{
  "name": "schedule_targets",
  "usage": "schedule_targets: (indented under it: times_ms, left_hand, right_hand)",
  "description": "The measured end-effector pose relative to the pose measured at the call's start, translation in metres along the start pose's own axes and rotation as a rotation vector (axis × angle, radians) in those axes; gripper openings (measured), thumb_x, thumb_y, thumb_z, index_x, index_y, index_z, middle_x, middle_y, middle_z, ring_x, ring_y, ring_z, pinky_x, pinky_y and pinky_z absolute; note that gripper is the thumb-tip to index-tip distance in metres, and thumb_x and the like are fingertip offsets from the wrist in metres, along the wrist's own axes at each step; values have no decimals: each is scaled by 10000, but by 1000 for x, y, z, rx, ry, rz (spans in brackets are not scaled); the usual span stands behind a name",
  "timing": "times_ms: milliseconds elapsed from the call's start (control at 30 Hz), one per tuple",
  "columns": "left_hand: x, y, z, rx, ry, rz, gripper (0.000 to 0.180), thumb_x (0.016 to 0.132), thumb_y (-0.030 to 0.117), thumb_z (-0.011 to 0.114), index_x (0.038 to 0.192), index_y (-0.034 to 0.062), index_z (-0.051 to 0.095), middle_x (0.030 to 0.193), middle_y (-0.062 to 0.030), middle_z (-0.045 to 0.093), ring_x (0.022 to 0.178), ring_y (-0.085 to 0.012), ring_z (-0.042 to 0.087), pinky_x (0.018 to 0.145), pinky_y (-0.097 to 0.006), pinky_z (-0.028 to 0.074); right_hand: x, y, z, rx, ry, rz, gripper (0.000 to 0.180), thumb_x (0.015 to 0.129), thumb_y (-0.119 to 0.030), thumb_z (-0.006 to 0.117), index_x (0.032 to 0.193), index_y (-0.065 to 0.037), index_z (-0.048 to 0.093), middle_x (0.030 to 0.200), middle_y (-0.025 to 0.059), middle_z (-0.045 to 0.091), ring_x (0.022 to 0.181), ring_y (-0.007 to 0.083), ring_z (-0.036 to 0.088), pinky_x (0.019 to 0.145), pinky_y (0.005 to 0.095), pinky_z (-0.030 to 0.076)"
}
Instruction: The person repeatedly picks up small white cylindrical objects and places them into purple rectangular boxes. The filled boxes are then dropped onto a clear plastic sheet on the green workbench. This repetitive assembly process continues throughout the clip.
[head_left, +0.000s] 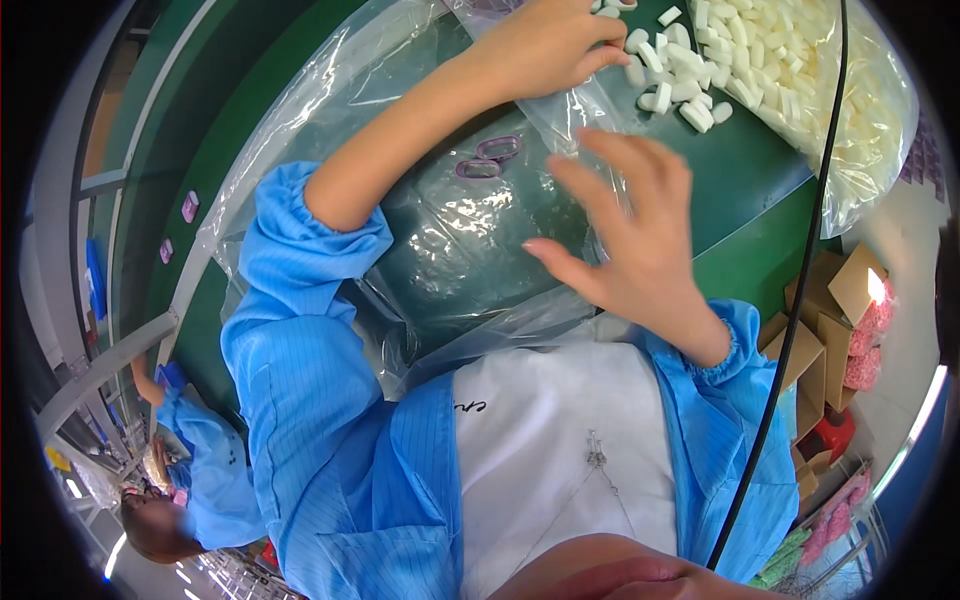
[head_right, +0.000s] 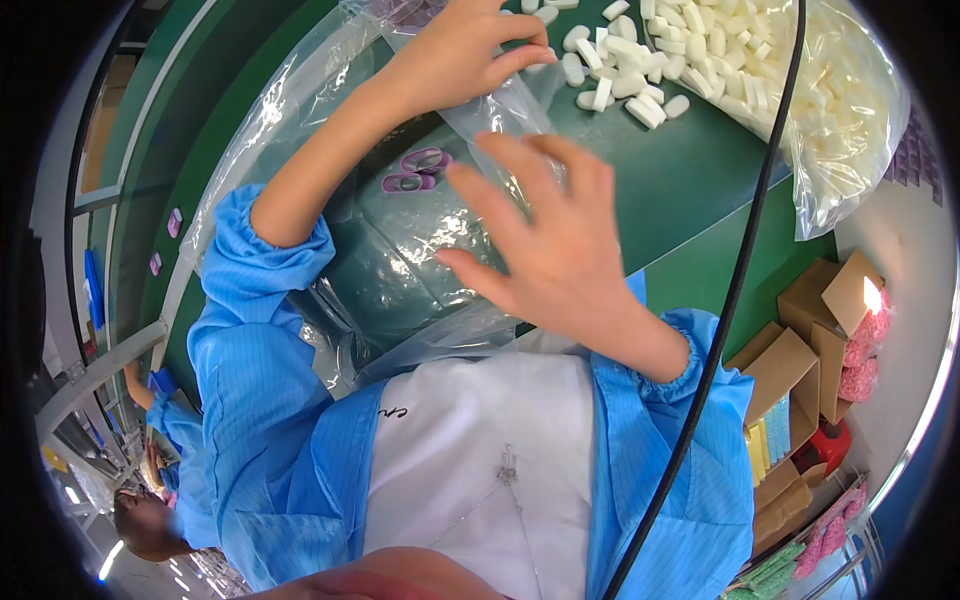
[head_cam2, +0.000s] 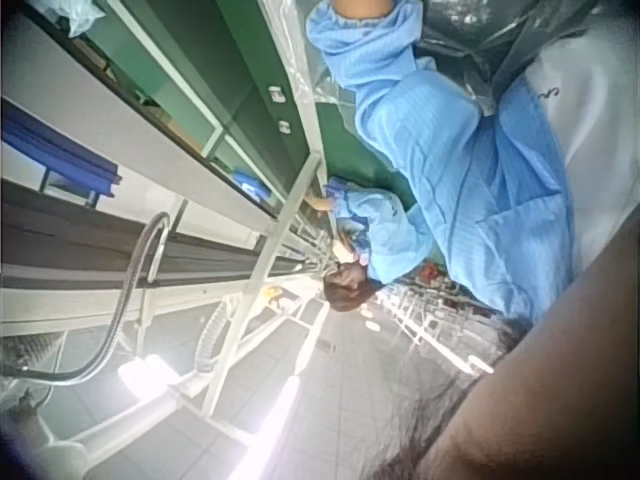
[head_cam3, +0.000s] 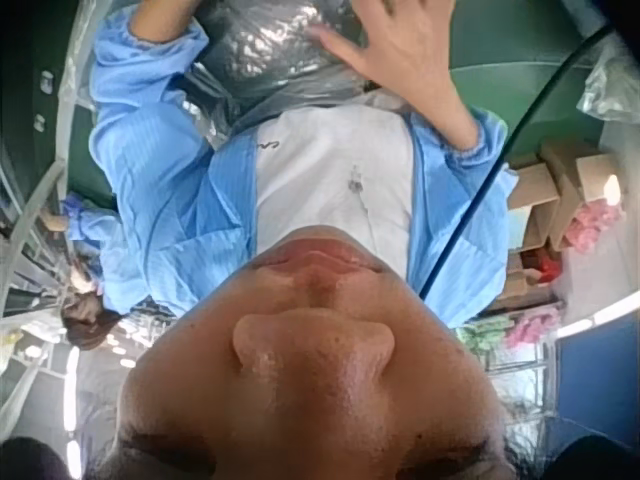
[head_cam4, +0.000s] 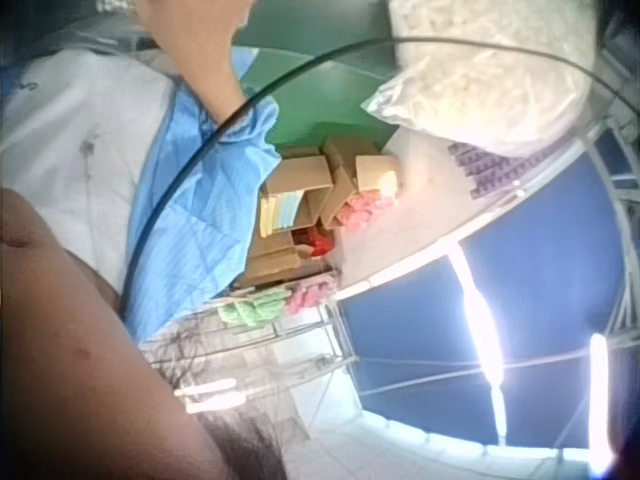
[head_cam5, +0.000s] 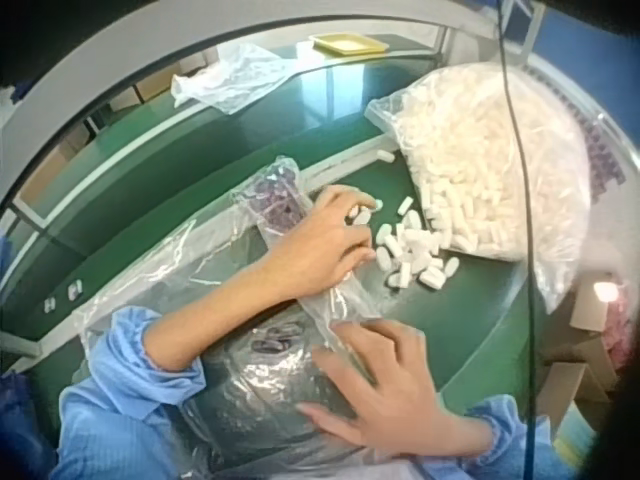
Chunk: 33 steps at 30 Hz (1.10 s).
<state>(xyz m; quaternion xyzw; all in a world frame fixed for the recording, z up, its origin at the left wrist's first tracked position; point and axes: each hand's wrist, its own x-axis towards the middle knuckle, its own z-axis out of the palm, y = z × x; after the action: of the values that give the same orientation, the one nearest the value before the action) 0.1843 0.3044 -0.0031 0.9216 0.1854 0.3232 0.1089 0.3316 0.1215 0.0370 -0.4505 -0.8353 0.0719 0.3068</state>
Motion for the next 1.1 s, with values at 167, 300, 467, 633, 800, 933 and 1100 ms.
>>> schedule_targets:
  times_ms: [167,300,467,633,800,933,1100]
  left_hand:
    - [9,27,-16,4,159,-97,204,848,142,734,985,6,669,1190,-183,603,1091,-356,558,916,-418,479]
    - [-40,48,-60,-83,94,-259,497,764,171,853,1204,37,666,1309,-131,602,1171,-269,595,980,-385,492]
    - [-97,109,-49,-261,293,-597,463,716,162,899,1093,30,666,1160,-131,645,986,-250,652,851,-350,539]
    - [-132,121,-17,-186,377,-769,335,740,51,873,1004,6,672,976,-106,688,854,-201,674,768,-303,549]
    - [-131,135,-27,-102,253,-620,299,736,15,850,991,16,694,969,-103,680,820,-222,671,708,-306,546]
    - [-134,132,-19,-173,242,-553,293,739,29,844,995,41,703,962,-93,669,838,-239,665,689,-321,540]
    - [-141,130,-17,-206,254,-550,297,737,30,840,995,41,693,974,-93,671,865,-257,654,727,-343,532]
  right_hand:
    - [-16,47,29,-205,-33,100,467,811,-226,757,1224,-48,630,1366,122,549,1218,338,516,995,465,412]
    - [-17,47,23,-160,-96,92,514,801,-295,775,1235,-61,631,1384,142,536,1235,322,510,1027,471,382]
    - [-15,40,24,-103,-123,68,497,800,-320,783,1220,-87,653,1365,114,551,1236,296,506,1049,479,348]
    - [0,50,9,71,153,154,314,868,-272,759,1116,-91,693,1075,72,681,1011,253,606,883,400,454]
    - [13,80,11,-72,335,646,231,895,-274,749,963,-61,692,826,56,686,642,238,638,583,333,499]
    - [10,94,27,-424,174,517,252,860,-296,777,902,-64,689,820,55,681,647,275,661,584,390,527]
    - [7,101,25,-389,244,301,180,875,-234,763,909,-60,727,825,66,683,619,257,653,573,370,528]
